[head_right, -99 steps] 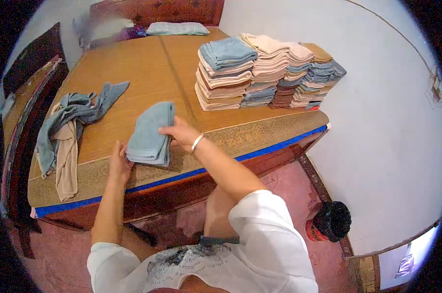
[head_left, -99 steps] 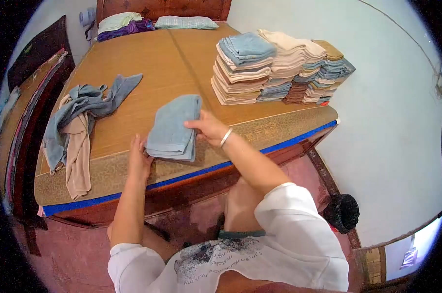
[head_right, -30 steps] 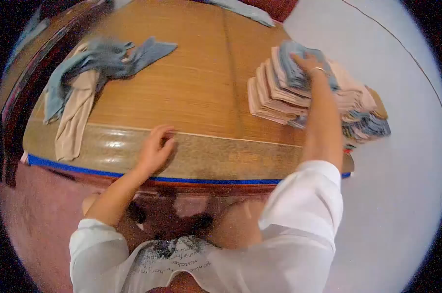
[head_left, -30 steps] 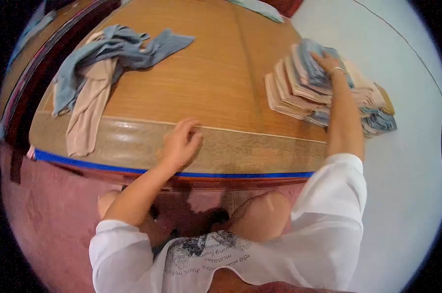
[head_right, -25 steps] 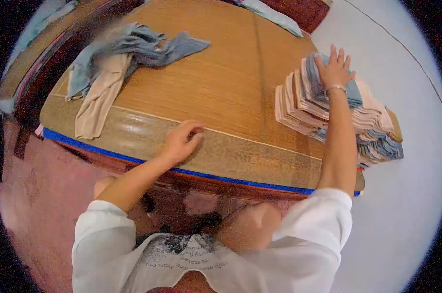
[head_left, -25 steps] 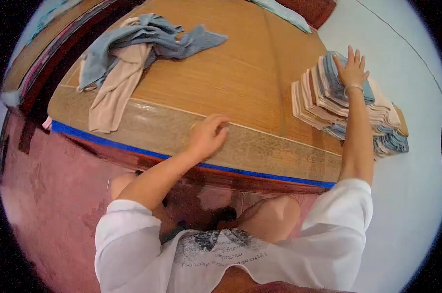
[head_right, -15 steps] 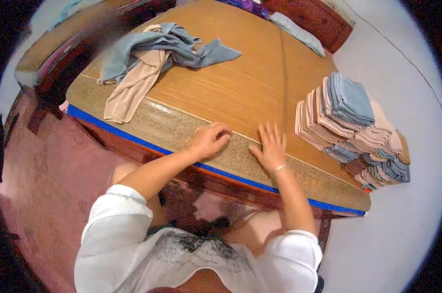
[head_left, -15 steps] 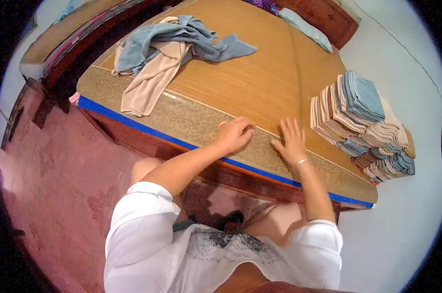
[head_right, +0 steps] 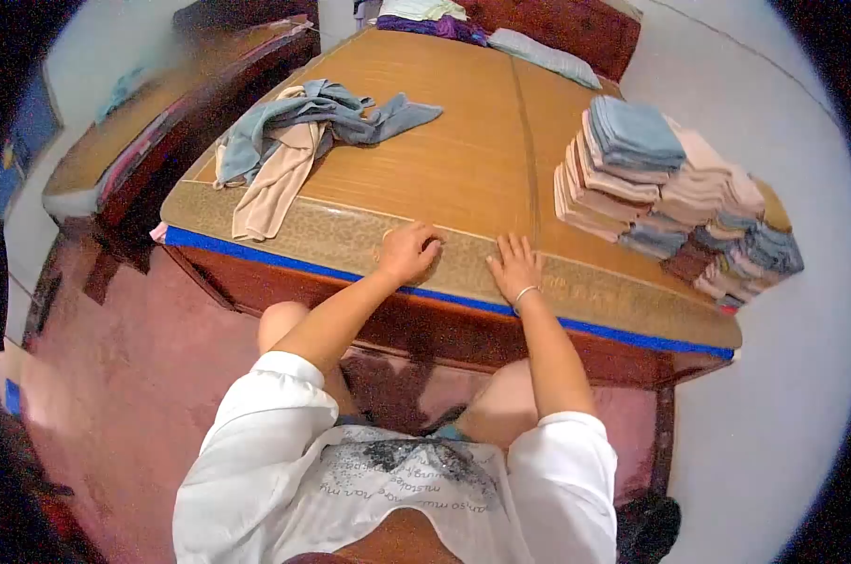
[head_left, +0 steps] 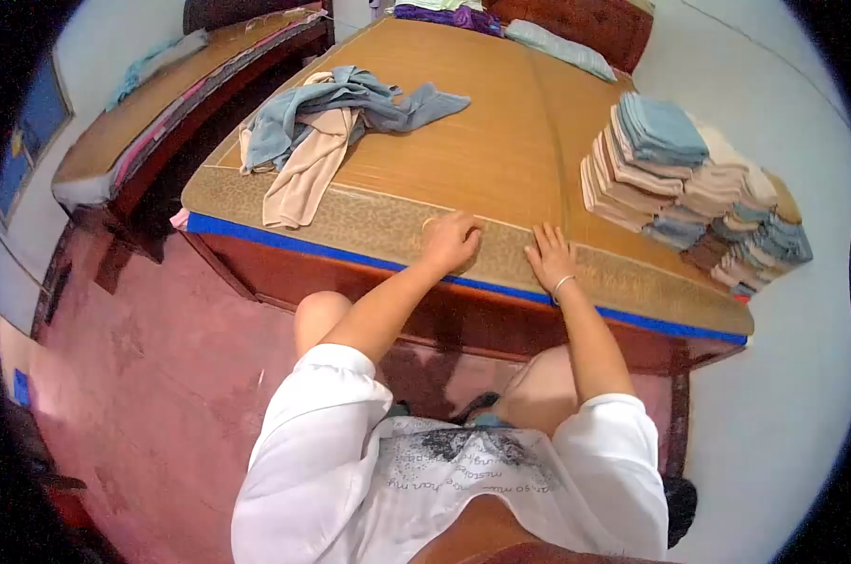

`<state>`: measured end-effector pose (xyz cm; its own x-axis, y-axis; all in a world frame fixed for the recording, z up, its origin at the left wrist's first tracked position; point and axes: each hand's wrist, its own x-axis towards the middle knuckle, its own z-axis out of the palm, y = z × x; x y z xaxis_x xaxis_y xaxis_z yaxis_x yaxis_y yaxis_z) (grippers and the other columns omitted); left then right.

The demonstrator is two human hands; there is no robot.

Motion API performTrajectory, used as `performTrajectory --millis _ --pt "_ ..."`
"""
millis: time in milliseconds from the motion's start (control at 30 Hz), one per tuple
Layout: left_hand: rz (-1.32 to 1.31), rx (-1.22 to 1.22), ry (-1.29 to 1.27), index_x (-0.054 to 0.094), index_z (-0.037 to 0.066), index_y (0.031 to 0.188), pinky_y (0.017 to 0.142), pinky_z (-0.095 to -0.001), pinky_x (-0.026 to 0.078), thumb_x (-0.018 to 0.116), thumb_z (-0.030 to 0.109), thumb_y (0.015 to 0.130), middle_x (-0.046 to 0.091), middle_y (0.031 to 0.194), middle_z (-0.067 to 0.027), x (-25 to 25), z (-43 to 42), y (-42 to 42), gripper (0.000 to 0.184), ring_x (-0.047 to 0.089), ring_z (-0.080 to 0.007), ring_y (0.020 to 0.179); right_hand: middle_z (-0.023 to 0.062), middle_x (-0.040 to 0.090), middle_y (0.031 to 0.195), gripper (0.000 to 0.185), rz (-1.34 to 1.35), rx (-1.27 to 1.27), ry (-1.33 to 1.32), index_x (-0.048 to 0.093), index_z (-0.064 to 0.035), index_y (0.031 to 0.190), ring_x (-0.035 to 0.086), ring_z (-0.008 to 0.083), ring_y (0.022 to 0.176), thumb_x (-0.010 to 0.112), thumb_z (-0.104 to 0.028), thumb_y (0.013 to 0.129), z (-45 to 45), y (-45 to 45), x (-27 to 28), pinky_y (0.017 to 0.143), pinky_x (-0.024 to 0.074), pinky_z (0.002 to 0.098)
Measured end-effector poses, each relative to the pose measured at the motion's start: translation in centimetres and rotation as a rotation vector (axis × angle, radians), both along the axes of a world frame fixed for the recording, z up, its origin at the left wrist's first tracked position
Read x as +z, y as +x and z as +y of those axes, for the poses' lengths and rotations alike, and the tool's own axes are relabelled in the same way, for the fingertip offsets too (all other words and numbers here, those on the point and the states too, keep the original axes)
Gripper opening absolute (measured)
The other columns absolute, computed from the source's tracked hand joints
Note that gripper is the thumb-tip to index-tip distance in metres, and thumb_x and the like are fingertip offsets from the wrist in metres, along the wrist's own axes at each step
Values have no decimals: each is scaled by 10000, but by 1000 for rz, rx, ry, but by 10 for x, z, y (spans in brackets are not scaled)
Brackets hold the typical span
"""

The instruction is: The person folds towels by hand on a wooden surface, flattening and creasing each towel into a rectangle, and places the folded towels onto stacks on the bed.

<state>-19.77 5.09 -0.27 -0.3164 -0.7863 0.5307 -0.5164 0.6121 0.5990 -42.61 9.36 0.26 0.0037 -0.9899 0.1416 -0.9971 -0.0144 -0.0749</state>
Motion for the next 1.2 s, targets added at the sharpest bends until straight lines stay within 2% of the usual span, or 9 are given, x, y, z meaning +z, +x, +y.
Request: performTrajectory --millis 233,367,667,733,833,867,933,1000,1200 --pt "-320 31 -376 561 123 1051 951 -453 285 513 273 814 518 1146 -70 -15 34 0 284 439 -247 1103 82 242 1411 549 -56 -1 52 355 -157 1317 196 271 1301 363 -467 864 25 5 6 1048 125 473" --pt "-427 -10 -273 533 148 1135 967 -458 266 502 301 823 483 1207 -85 -15 29 -2 349 420 -263 1131 71 272 1398 522 -29 40 -63 406 -161 1278 210 258 1299 355 -472 862 14 -5 -26 1046 139 476" --pt "-343 -57 -297 563 90 1067 934 -428 325 549 260 784 519 1157 -112 9 30 4 330 459 -283 1091 49 201 1431 615 -15 13 141 260 -184 1363 126 242 1328 290 -539 861 27 -7 11 1057 67 480" --pt "-198 -230 69 566 59 1046 867 -410 391 577 241 771 557 1069 -159 26 15 17 330 509 -333 998 61 224 1421 603 -98 -10 77 307 -173 1340 153 253 1320 340 -525 853 20 -15 4 1052 71 485" --pt "-206 -48 -225 568 37 1023 818 -404 425 599 203 759 579 994 -178 24 -57 62 313 540 -344 920 69 287 1392 589 -120 -52 -94 363 -156 1311 188 251 1308 361 -518 847 19 -10 -10 1052 72 477" --pt "-202 -27 -223 558 43 1043 852 -408 401 611 204 750 561 1031 -186 55 -59 75 339 517 -341 968 53 257 1407 566 -106 -62 -69 353 -144 1313 174 236 1311 332 -489 865 24 -8 -2 1055 66 475" --pt "-281 241 -536 531 58 1090 890 -424 364 628 219 739 509 1129 -183 35 -137 127 398 467 -344 1043 56 269 1401 562 -122 -51 -84 370 -136 1302 181 234 1309 341 -486 863 23 -10 -2 1056 68 471" --pt "-587 524 -540 490 67 1145 916 -439 334 629 231 742 441 1218 -177 64 -157 161 457 407 -348 1114 64 305 1382 551 -172 -36 -131 404 -118 1278 198 228 1303 359 -472 859 23 -12 -10 1058 77 463" --pt "-773 998 -302 251 217 1356 909 -521 311 510 343 832 269 1390 -84 78 -202 191 598 249 -275 1275 58 342 1361 515 -168 -48 -144 435 -122 1257 237 225 1288 373 -450 865 22 -14 -8 1059 92 449"
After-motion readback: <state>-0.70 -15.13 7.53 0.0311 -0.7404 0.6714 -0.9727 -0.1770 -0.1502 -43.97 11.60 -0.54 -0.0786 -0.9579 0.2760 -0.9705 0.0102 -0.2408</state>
